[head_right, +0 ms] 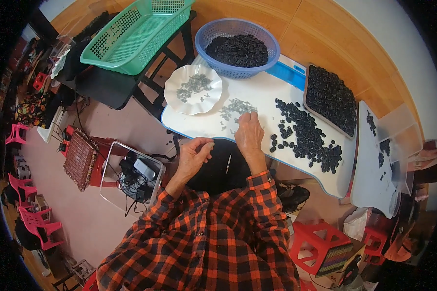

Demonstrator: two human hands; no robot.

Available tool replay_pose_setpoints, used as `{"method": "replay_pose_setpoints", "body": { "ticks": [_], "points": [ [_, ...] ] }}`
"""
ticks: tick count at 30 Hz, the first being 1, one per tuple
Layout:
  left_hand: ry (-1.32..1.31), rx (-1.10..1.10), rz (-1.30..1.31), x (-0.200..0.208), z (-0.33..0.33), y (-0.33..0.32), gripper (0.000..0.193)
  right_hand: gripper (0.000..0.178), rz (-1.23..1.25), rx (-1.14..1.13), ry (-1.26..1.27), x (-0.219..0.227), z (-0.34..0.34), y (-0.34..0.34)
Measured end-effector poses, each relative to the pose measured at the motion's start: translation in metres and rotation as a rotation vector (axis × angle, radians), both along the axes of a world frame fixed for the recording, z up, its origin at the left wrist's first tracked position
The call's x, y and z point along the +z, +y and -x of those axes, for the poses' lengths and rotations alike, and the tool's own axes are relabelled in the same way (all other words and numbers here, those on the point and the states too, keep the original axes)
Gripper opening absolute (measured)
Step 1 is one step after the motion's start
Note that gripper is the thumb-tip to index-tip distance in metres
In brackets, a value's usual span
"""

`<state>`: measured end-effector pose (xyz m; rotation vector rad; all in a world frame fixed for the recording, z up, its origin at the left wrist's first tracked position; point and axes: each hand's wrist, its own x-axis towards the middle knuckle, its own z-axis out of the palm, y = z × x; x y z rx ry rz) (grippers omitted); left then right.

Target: The person assembles small black plastic components by inserting pins into them by hand, sweeps components across the work surface, and touches a phone inside a container.

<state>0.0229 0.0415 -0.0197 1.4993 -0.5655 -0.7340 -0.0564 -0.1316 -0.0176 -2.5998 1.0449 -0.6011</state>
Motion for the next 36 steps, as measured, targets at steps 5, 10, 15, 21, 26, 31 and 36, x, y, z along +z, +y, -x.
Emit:
{"method": "replay_pose_setpoints", "body": {
  "ticks": [5, 10, 15, 21, 26, 31, 36],
  "points": [
    [0.016, -0.019, 0.012, -0.001, 0.008, 0.000, 0.017, 0.009, -0.002, -0.018, -0.040, -0.002, 0.011, 0.006],
    [0.017, -0.045, -0.004, -0.002, 0.014, -0.001, 0.016, 0.012, -0.030, -0.035, -0.075, -0.003, 0.017, 0.008],
    [-0.028, -0.047, -0.005, -0.003, 0.019, -0.006, 0.016, 0.010, -0.015, 0.054, -0.004, -0.004, 0.021, 0.011],
    [-0.363, -0.041, 0.066, 0.000, 0.019, -0.022, 0.015, 0.008, -0.035, 0.049, -0.089, -0.003, 0.028, 0.017],
    [-0.794, -0.035, 0.044, 0.002, 0.018, -0.048, 0.021, 0.008, -0.028, 0.058, -0.106, -0.002, 0.028, 0.018],
    [-0.931, -0.102, -0.131, -0.001, 0.019, -0.056, 0.028, 0.011, -0.085, 0.076, -0.098, -0.002, 0.032, 0.015],
    [-0.982, -0.122, -0.157, -0.004, 0.019, -0.056, 0.026, 0.015, -0.300, 0.027, -0.209, -0.001, 0.037, 0.010]
  ]
}}
